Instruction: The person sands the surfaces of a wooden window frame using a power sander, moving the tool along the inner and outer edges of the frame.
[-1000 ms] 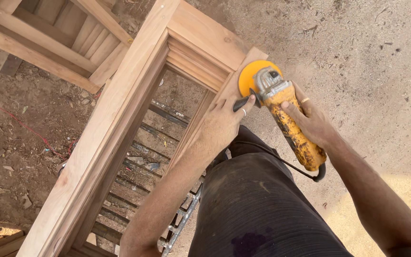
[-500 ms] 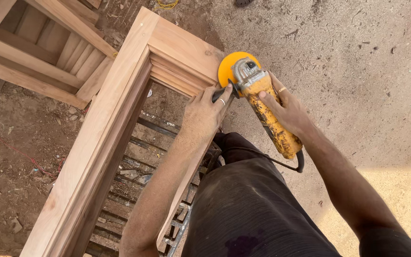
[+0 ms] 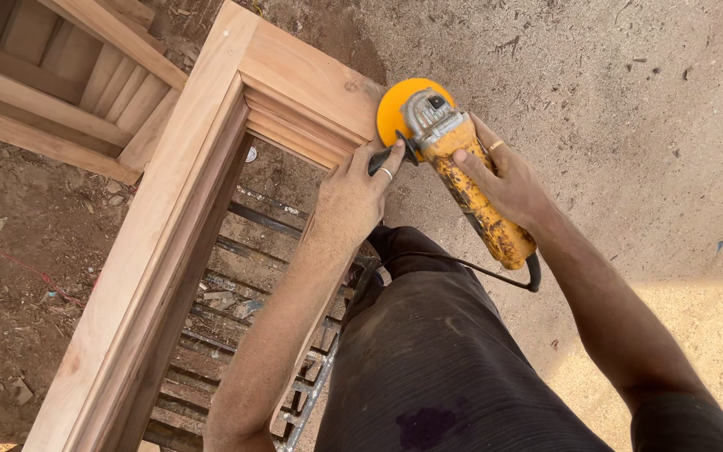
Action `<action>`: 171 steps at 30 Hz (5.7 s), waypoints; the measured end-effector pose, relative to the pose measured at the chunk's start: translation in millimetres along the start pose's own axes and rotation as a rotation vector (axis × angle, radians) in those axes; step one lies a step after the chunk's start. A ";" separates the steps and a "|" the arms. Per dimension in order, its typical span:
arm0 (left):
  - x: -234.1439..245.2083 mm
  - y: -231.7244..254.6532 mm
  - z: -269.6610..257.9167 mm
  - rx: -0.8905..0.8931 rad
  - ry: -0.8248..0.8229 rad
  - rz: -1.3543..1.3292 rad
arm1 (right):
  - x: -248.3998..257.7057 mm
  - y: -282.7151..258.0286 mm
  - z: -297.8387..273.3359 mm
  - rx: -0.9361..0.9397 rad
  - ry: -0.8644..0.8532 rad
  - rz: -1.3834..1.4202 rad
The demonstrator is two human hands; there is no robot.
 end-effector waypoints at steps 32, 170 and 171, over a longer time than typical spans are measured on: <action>91.1 -207.4 -6.1 0.387 0.186 0.248 | -107.3 -215.5 135.8 0.301 -0.118 -0.066; 16.2 94.1 -663.4 1.266 0.353 0.351 | -419.4 -124.6 -365.9 0.892 -0.839 -0.518; 17.8 90.1 -644.0 1.224 0.354 0.329 | -405.8 -120.7 -349.1 0.849 -0.828 -0.506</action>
Point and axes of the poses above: each hand's wrist, its own z-axis towards the middle knuckle, its own x-axis out of the back of the hand, y = z × x, the point moved 8 cm from there along z, towards the middle knuckle, and after that the axes turned 1 degree about -x, right-handed, at the moved point
